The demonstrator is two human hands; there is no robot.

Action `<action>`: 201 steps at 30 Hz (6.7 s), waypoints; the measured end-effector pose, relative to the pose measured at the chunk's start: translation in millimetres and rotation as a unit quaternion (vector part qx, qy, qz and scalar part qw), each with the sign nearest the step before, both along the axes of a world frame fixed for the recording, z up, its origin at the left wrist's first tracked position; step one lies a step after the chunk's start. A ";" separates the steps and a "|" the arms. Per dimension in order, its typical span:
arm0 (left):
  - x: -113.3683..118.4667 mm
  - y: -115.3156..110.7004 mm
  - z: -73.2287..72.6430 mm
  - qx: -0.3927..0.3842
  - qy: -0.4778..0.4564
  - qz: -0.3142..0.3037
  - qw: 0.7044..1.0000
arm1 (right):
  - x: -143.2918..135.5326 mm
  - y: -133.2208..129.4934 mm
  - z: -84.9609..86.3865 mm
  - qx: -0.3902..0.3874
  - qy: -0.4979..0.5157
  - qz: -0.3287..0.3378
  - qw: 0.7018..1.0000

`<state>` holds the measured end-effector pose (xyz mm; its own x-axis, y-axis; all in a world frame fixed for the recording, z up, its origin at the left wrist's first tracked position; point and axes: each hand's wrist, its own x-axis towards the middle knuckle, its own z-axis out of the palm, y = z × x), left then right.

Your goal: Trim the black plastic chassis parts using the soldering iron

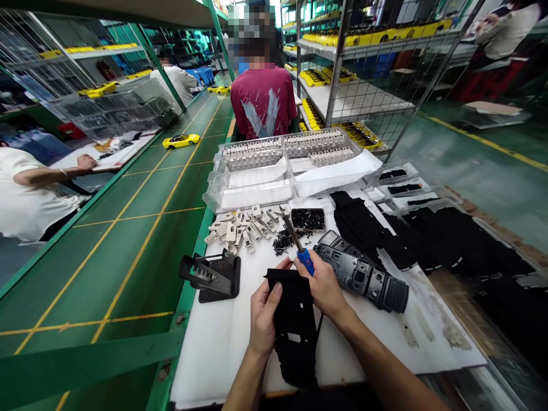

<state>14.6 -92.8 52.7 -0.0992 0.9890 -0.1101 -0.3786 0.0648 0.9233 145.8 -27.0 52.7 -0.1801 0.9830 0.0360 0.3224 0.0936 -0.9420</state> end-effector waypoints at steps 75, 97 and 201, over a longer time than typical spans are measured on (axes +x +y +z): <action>10.3 2.3 34.3 -0.056 0.332 0.018 0.942 | -5.9 -25.0 19.9 0.279 -0.240 -0.076 0.927; 4.7 -2.1 43.5 -0.073 0.278 -0.035 0.957 | 17.9 -12.0 57.8 0.048 -0.099 0.047 0.993; 2.2 -10.3 52.6 -0.073 0.332 -0.067 0.938 | 18.3 -11.4 37.6 -0.026 0.006 0.053 0.998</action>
<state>16.7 -103.1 105.3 -0.0695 0.9766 -0.2033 0.2965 0.2148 0.9306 164.1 -38.4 90.3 -0.2821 0.9593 -0.0117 0.3022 0.0773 -0.9501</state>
